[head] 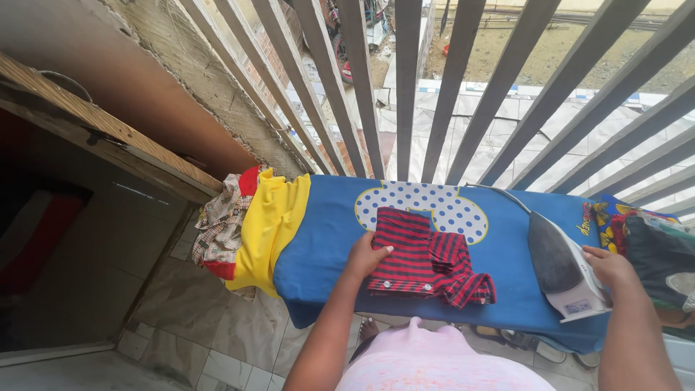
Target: Iron and fold a red plaid shirt and a yellow t-shirt on an ironing board.
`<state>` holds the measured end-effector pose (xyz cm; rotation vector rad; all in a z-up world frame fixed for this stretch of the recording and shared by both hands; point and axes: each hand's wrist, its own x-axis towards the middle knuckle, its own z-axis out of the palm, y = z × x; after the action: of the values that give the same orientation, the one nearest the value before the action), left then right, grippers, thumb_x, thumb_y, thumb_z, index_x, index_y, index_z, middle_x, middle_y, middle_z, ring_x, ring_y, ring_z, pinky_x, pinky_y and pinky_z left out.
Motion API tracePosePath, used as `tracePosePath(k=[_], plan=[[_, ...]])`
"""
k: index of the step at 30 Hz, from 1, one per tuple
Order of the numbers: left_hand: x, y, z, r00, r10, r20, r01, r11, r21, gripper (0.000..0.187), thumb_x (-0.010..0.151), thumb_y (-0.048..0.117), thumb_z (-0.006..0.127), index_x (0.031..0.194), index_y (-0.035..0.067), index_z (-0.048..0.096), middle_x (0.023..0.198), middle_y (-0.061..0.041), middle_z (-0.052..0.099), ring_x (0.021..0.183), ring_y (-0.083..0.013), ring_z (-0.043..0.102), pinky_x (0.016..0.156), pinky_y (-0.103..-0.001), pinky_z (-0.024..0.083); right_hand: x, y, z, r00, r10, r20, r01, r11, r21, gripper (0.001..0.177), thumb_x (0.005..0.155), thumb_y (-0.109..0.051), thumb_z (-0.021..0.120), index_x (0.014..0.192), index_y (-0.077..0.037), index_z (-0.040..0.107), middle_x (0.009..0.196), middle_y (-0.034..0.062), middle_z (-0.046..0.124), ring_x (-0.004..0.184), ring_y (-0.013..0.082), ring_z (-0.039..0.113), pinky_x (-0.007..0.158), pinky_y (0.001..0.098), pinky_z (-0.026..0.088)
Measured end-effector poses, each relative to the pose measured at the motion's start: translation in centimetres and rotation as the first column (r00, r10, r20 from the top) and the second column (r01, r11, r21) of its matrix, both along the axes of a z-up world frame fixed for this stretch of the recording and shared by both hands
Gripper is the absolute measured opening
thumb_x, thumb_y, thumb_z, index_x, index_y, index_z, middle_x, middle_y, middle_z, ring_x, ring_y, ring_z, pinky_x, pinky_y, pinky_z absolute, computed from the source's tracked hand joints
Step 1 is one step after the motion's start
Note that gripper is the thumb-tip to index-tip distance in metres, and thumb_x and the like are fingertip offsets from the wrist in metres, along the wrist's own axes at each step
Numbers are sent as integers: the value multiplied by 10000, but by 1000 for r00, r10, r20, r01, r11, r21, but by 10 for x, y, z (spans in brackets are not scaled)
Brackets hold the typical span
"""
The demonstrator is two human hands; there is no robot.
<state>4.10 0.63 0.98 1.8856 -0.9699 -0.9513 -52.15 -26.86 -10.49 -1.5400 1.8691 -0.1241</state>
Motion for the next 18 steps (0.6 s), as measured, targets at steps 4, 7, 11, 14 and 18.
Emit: tracePosePath(k=[4,7,11,14,18], plan=[[25,8,15,999,2,34,-5,997,83,460,785,236,849,1162,33,683,1025,-119,782,908,-202,763,822,-344,588,70,52,108,996,-90,3,88,974,-210,351,1028,-265,635,1362,-210,728,1170,220,740,1003,339,721,926,440,526],[33,11,18,1000,27,-8,-26,996,88,459,781,233,845,1165,36,688,1018,-109,794,908,-194,763,818,-338,587,123,83,158,994,-36,108,80,894,-441,270,1070,-213,655,1320,-163,744,1133,179,739,974,289,719,894,408,537],[35,12,28,1000,3,-2,-3,997,73,454,800,242,828,1181,36,692,1022,-112,795,907,-191,765,817,-335,585,186,111,176,850,291,439,-50,874,-483,251,1031,-109,645,1269,-139,722,1185,93,715,1038,168,701,882,302,553],[31,15,38,1000,-7,28,6,999,52,476,804,242,826,1206,31,681,1038,-118,786,917,-198,761,819,-338,580,225,134,188,793,390,468,-207,895,-395,258,1000,-123,647,1245,-141,726,1175,90,700,1028,177,704,867,307,576],[23,16,57,996,8,90,-9,1000,9,511,798,250,804,1237,24,670,1050,-149,776,925,-245,766,823,-360,579,267,160,208,806,436,400,-356,897,-261,268,982,-151,657,1237,-151,740,1151,73,708,985,187,721,837,328,591]])
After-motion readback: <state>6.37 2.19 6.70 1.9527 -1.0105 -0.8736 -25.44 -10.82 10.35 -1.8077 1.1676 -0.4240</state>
